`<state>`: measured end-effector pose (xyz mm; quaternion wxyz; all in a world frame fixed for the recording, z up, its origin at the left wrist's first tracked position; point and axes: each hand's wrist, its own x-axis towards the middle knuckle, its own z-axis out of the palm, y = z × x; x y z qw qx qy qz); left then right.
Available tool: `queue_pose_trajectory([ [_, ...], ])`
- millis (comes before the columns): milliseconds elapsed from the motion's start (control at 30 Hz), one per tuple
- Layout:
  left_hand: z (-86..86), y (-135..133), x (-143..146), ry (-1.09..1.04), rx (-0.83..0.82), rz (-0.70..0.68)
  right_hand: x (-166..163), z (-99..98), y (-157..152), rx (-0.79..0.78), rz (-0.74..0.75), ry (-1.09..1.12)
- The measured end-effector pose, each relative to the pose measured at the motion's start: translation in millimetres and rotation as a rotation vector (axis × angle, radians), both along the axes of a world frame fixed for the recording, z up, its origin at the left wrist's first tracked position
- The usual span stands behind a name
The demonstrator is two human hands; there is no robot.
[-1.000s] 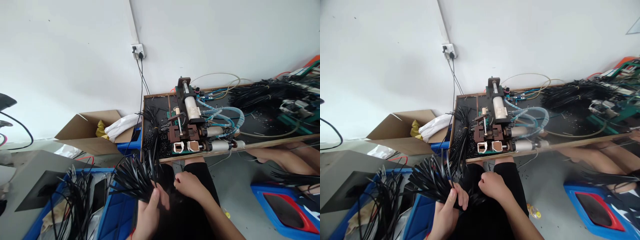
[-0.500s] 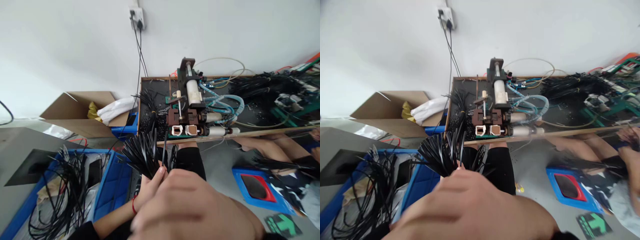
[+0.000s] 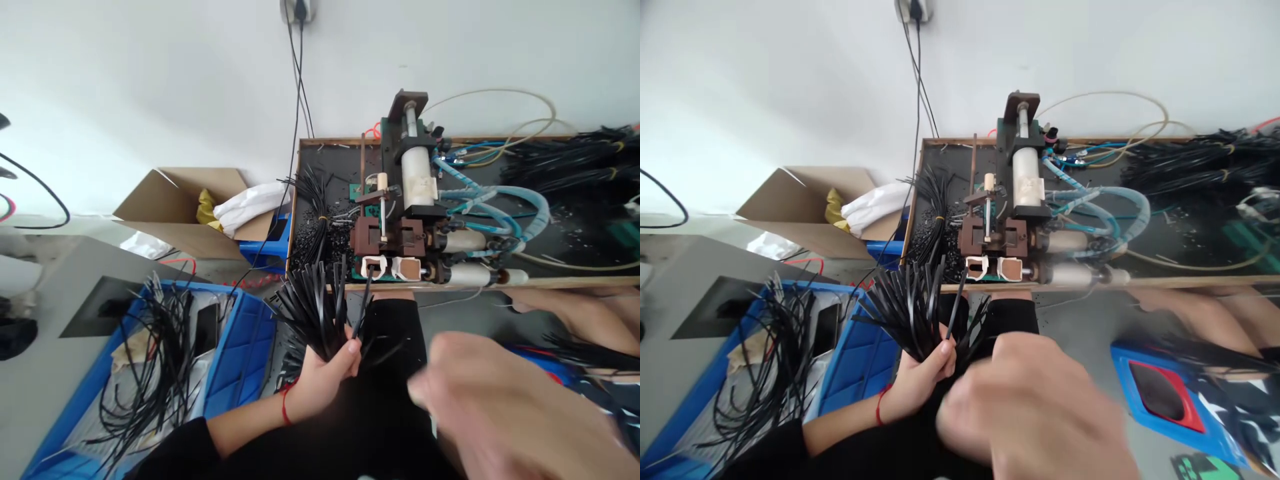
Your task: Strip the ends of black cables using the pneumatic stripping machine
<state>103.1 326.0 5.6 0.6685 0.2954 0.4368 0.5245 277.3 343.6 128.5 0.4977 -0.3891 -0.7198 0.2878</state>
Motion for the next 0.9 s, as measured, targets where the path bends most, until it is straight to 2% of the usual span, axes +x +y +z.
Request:
queue_pose_trajectory([
  [33, 1.0, 1.6, -0.8, 0.003, 0.011, -0.004, -4.0, -12.3, 7.4, -0.079, -0.067, -0.008],
  [67, 2.0, 3.6, -1.6, 0.007, 0.018, -0.003, -8.9, -26.1, 14.6, -0.091, -0.135, 0.025],
  [100, 3.0, 5.8, -2.2, 0.014, 0.022, 0.002, -14.2, -40.7, 20.9, -0.214, -0.140, -0.015],
  [133, 4.1, 8.3, -2.5, 0.028, 0.025, 0.009, -19.5, -55.2, 25.7, -0.323, -0.114, -0.011],
  [233, 6.7, 16.0, -0.6, 0.115, 0.041, 0.021, -31.3, -90.4, 30.9, -0.562, 0.044, 0.219],
  [333, 6.7, 22.1, 4.4, 0.159, 0.040, 0.008, -36.6, -109.7, 29.4, -0.706, 0.108, 0.504],
  [433, 5.5, 26.5, 7.9, 0.122, 0.003, 0.031, -40.8, -119.5, 31.9, -0.809, 0.101, 0.735],
  [567, 5.6, 31.7, 5.3, 0.199, 0.041, 0.184, -47.1, -126.9, 42.5, -0.957, 0.078, 1.043],
  [633, 4.7, 32.3, 1.8, 0.236, 0.045, 0.233, -48.5, -128.5, 47.4, -1.035, 0.112, 1.153],
  [733, 0.0, 29.8, -3.0, 0.249, 0.006, 0.236, -48.4, -129.9, 52.6, -1.123, 0.175, 1.244],
  [900, -6.8, 26.8, -6.0, 0.242, 0.017, 0.189, -47.4, -132.0, 58.2, -1.166, 0.233, 1.297],
])
